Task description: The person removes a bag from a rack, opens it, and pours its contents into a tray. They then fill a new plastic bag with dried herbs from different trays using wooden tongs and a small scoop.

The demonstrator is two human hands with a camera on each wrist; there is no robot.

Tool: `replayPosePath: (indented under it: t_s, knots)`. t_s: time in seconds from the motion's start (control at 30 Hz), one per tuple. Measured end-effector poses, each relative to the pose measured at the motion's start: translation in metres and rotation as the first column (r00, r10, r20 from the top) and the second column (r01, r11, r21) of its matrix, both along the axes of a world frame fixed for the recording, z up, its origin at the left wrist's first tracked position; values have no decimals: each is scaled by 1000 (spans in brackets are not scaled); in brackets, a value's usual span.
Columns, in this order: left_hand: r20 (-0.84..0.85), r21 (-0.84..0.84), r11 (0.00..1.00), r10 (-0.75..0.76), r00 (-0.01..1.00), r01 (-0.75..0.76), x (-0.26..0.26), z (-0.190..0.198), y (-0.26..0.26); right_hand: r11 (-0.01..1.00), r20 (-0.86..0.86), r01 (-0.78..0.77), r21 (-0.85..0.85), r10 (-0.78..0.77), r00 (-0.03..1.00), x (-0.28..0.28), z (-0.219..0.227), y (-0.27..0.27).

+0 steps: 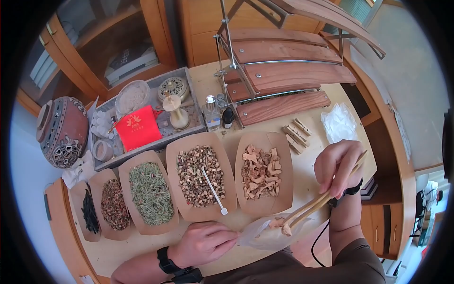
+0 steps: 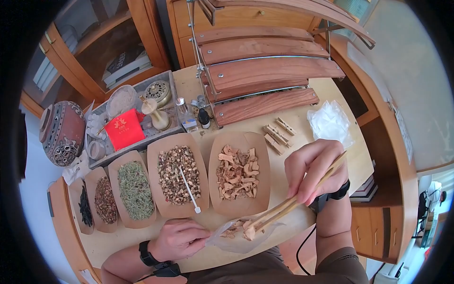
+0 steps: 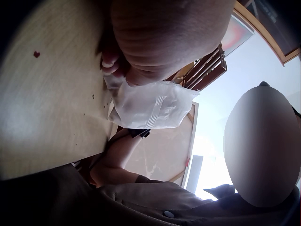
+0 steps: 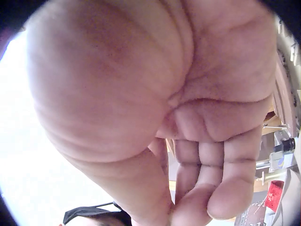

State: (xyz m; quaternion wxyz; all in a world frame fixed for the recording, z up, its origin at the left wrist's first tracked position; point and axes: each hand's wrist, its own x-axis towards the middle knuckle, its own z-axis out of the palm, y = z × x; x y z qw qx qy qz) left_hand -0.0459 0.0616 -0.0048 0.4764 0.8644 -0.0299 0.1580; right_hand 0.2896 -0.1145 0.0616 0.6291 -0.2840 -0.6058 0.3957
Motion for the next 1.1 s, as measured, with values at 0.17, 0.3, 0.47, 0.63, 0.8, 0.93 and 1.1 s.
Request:
replayPosePath:
  t_s: [0.17,0.3,0.47,0.63,0.8,0.93,1.1]
  knots:
    - [-2,-5,1000,-1,1000,1,0,0,0,999,21,-37,-18,37,999,0,-1,1]
    - [8,-4,1000,5,1000,-5,-1,-2,-1,999,21,-45,-20,45,999,0,-1,1]
    - [11,-1,1000,3,1000,-3,-1,-2,-1,1000,-28,28,-7,-28,999,1,-2,-2]
    - [31,-5,1000,14,999,-13,1,0,-1,991,-87,134,-22,-136,987,0,-3,0]
    - [31,11,999,35,999,-35,2,3,0,914,-84,393,-96,-401,912,-1,-7,0]
    - [6,107,990,96,995,-96,-2,7,-2,839,27,517,-169,-520,854,2,-6,0]
    - [31,97,993,64,997,-67,3,7,-2,782,192,598,-176,-569,800,-2,0,4]
